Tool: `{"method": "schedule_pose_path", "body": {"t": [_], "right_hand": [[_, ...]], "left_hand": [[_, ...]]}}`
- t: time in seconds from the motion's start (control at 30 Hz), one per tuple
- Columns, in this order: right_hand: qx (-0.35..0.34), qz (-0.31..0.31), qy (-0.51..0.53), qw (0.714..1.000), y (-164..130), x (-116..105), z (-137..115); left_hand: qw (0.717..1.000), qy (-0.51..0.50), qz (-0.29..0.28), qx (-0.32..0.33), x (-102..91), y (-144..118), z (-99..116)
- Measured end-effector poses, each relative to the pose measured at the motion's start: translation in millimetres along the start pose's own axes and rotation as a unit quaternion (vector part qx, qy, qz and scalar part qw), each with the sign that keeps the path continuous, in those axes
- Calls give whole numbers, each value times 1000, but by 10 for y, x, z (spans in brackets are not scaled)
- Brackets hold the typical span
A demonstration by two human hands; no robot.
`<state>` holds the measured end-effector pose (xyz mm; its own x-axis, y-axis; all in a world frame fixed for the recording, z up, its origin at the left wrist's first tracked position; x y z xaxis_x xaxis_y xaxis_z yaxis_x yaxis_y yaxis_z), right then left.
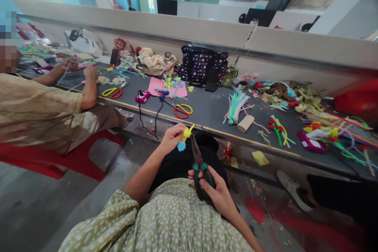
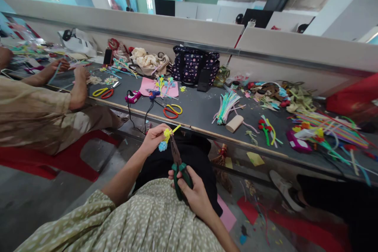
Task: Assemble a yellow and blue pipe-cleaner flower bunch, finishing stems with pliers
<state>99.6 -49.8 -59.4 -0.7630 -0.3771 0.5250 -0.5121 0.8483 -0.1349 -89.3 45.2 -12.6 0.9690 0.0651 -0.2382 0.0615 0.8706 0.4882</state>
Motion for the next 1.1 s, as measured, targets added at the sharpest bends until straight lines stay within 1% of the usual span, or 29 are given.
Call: {"method": "schedule_pose_path", "body": {"t": [0.1,0.27,0.4,0.5,0.6,0.83,1.1], "right_hand": [[12,-29,54,998,-23,56,-45],[47,-41,126,990,-36,81,-26],[77,-56,160,983,-32,92,30],[83,-63,176,979,-28,87,57],[82,-64,183,978,-25,71,71],[90,-66,173,979,-24,62,102],[68,-52,138,987,-7,54,115]], "left_hand": [[999,-44,3,-20,3,0,-41],[995,-93,-13,-30,22,1,-68],[995,-86,-38,-27,39,3,-45],[994,-87,-57,-18,52,0,-22],[994,-93,-65,-8,59,-5,-6],[995,-72,-62,-5,58,-6,20],[997,-44,-57,-6,36,-8,51]]}}
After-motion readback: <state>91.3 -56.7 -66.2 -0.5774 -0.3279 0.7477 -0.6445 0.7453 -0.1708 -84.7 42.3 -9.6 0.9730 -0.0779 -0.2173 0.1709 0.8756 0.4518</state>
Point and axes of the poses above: each hand's wrist, its own y-axis towards the middle knuckle, its own x-axis out of the palm, z = x × y, the point moved 6 cm from there along y, towards the middle knuckle, and after that the axes turned 14 degrees about y, right-handed, at the moved point
